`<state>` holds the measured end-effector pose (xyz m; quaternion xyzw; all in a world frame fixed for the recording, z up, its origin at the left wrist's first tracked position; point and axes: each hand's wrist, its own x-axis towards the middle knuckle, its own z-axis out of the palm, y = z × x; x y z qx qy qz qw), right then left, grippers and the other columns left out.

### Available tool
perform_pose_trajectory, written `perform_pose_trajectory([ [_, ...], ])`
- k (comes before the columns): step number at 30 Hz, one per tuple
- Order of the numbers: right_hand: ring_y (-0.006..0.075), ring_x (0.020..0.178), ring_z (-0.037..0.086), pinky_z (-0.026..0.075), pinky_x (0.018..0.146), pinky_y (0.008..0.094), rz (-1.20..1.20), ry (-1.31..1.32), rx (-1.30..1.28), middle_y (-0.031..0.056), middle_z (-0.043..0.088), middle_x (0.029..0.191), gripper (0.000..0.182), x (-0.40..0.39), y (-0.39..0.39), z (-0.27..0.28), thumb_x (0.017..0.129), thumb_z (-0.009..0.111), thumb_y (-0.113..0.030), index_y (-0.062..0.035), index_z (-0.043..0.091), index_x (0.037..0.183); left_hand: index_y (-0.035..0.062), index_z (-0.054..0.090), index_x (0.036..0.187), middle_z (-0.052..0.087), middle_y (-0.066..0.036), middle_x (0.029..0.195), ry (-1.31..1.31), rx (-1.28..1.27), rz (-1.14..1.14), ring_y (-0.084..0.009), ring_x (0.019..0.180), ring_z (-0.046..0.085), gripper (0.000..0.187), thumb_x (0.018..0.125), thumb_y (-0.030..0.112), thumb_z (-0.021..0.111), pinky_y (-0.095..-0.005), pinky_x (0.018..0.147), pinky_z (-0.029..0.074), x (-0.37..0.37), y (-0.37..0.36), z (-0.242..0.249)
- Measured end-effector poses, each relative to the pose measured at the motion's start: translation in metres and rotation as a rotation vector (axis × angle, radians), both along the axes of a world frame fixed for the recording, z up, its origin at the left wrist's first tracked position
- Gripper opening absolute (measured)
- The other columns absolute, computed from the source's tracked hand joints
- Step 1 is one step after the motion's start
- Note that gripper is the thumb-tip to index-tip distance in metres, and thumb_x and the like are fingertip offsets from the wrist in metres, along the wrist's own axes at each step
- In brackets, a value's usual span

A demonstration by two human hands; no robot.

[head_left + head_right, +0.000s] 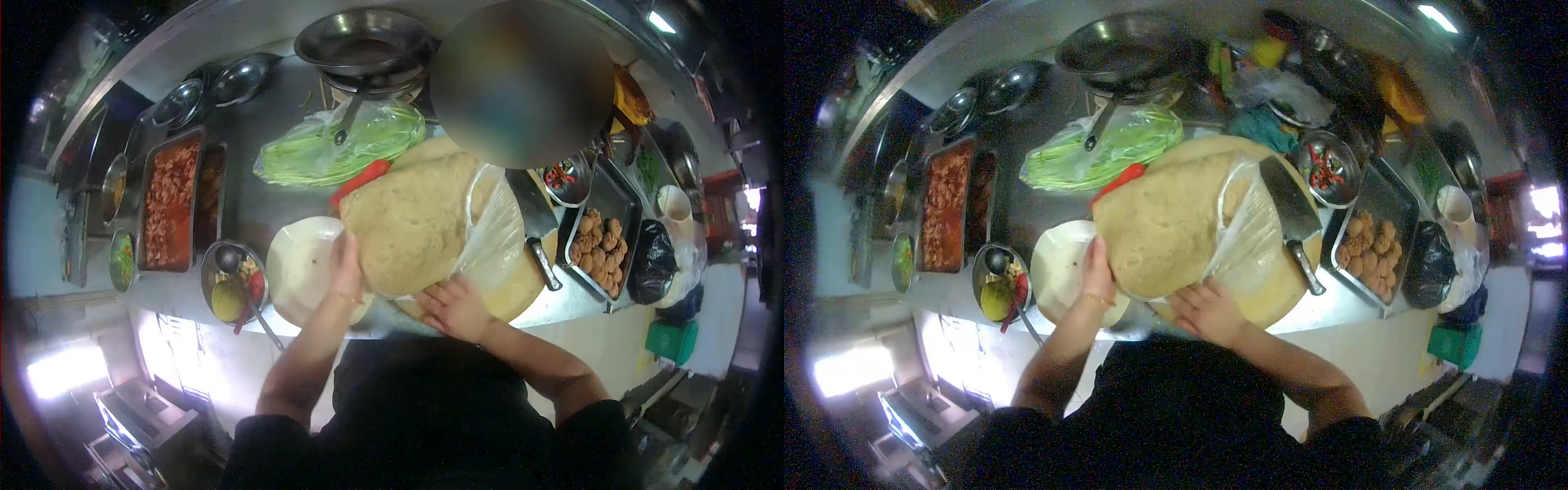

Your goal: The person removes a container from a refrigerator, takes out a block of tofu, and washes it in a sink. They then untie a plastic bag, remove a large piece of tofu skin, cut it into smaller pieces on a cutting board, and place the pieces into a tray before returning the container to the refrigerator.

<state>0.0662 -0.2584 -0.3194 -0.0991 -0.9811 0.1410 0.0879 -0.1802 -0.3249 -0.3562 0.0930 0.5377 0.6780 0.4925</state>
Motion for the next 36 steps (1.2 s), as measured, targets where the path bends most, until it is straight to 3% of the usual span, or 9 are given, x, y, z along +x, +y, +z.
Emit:
perform_pose_trajectory([
  [5, 0.0310, 0.112, 0.050, 0.038, 0.091, 0.0499, -0.154, -0.076, -0.017, 0.0119, 0.056, 0.119, 0.067, -0.009, -0.024, 0.012, 0.077, 0.065, -0.054, -0.0102, 0.054, 0.127, -0.0016, 0.052, 0.119, 0.051, -0.017, 0.131, 0.344, -0.124, -0.175, -0.0235, 0.112, 0.056, 0.059, 0.074, 0.026, 0.077, -0.0378, 0.089, 0.048, 0.010, 0.003, 0.015],
  [8, 0.0333, 0.110, 0.049, 0.039, 0.087, 0.0491, -0.187, -0.029, -0.057, 0.0136, 0.055, 0.116, 0.070, -0.029, -0.033, 0.021, 0.075, 0.066, -0.056, -0.0086, 0.055, 0.124, -0.0023, 0.053, 0.113, 0.047, -0.019, 0.133, 1.036, -0.008, 0.042, -0.0279, 0.124, 0.045, 0.056, 0.069, 0.019, 0.079, -0.0427, 0.099, 0.040, 0.020, 0.024, 0.051],
  [11, 0.0355, 0.112, 0.047, 0.037, 0.091, 0.0495, -0.222, 0.008, -0.097, 0.0175, 0.052, 0.120, 0.074, -0.044, -0.035, 0.017, 0.074, 0.065, -0.056, -0.0065, 0.051, 0.128, -0.0008, 0.048, 0.121, 0.035, -0.019, 0.142, 1.485, 0.159, -0.166, -0.0289, 0.125, 0.044, 0.057, 0.074, 0.012, 0.076, -0.0393, 0.099, 0.042, 0.031, 0.035, 0.115],
  [14, 0.0356, 0.111, 0.047, 0.038, 0.091, 0.0490, -0.283, 0.020, -0.078, 0.0177, 0.052, 0.119, 0.077, -0.058, -0.037, 0.017, 0.072, 0.068, -0.055, -0.0049, 0.051, 0.128, 0.0019, 0.050, 0.124, 0.041, -0.018, 0.140, 1.024, 0.245, -0.101, -0.0283, 0.123, 0.048, 0.054, 0.078, 0.016, 0.074, -0.0405, 0.097, 0.045, 0.021, 0.058, 0.085],
  [17, 0.0359, 0.111, 0.048, 0.039, 0.091, 0.0486, -0.283, -0.020, -0.034, 0.0181, 0.053, 0.118, 0.080, -0.071, -0.035, 0.012, 0.070, 0.069, -0.054, -0.0045, 0.050, 0.130, 0.0027, 0.047, 0.130, 0.051, -0.015, 0.133, -0.114, 0.050, -0.300, -0.0264, 0.118, 0.054, 0.054, 0.084, 0.019, 0.070, -0.0412, 0.094, 0.049, -0.044, 0.075, 0.058],
  [20, 0.0390, 0.118, 0.045, 0.039, 0.094, 0.0494, -0.274, -0.139, -0.094, 0.0221, 0.049, 0.126, 0.086, -0.080, -0.042, 0.010, 0.071, 0.070, -0.054, -0.0013, 0.045, 0.134, 0.0024, 0.050, 0.128, 0.060, -0.011, 0.121, -0.147, -0.298, -0.272, -0.0232, 0.107, 0.061, 0.044, 0.087, 0.009, 0.066, -0.0382, 0.084, 0.054, -0.038, 0.071, 0.051],
  [26, 0.0413, 0.119, 0.046, 0.037, 0.098, 0.0503, -0.214, -0.022, -0.107, 0.0250, 0.047, 0.130, 0.090, -0.076, -0.051, 0.010, 0.072, 0.068, -0.057, -0.0025, 0.041, 0.139, 0.0009, 0.042, 0.135, 0.058, -0.012, 0.125, 0.696, -0.150, -0.708, -0.0223, 0.107, 0.061, 0.062, 0.083, 0.019, 0.072, -0.0361, 0.086, 0.052, -0.047, 0.085, 0.060],
  [32, 0.0373, 0.121, 0.049, 0.041, 0.097, 0.0476, -0.412, -0.214, -0.338, 0.0238, 0.049, 0.131, 0.084, -0.076, -0.014, 0.013, 0.077, 0.065, -0.056, -0.0053, 0.041, 0.139, -0.0009, 0.056, 0.113, 0.067, -0.012, 0.102, 1.087, 0.022, -0.638, -0.0208, 0.093, 0.065, 0.041, 0.076, 0.011, 0.071, -0.0335, 0.078, 0.053, -0.022, 0.129, 0.121],
  [36, 0.0387, 0.119, 0.051, 0.041, 0.099, 0.0479, -0.553, -0.203, -0.614, 0.0265, 0.049, 0.132, 0.082, -0.046, 0.037, -0.028, 0.081, 0.060, -0.057, -0.0030, 0.039, 0.139, -0.0018, 0.057, 0.110, 0.067, -0.012, 0.097, 0.487, 0.059, -0.631, -0.0194, 0.089, 0.066, 0.037, 0.076, 0.009, 0.070, -0.0311, 0.075, 0.053, -0.029, 0.158, 0.160],
])
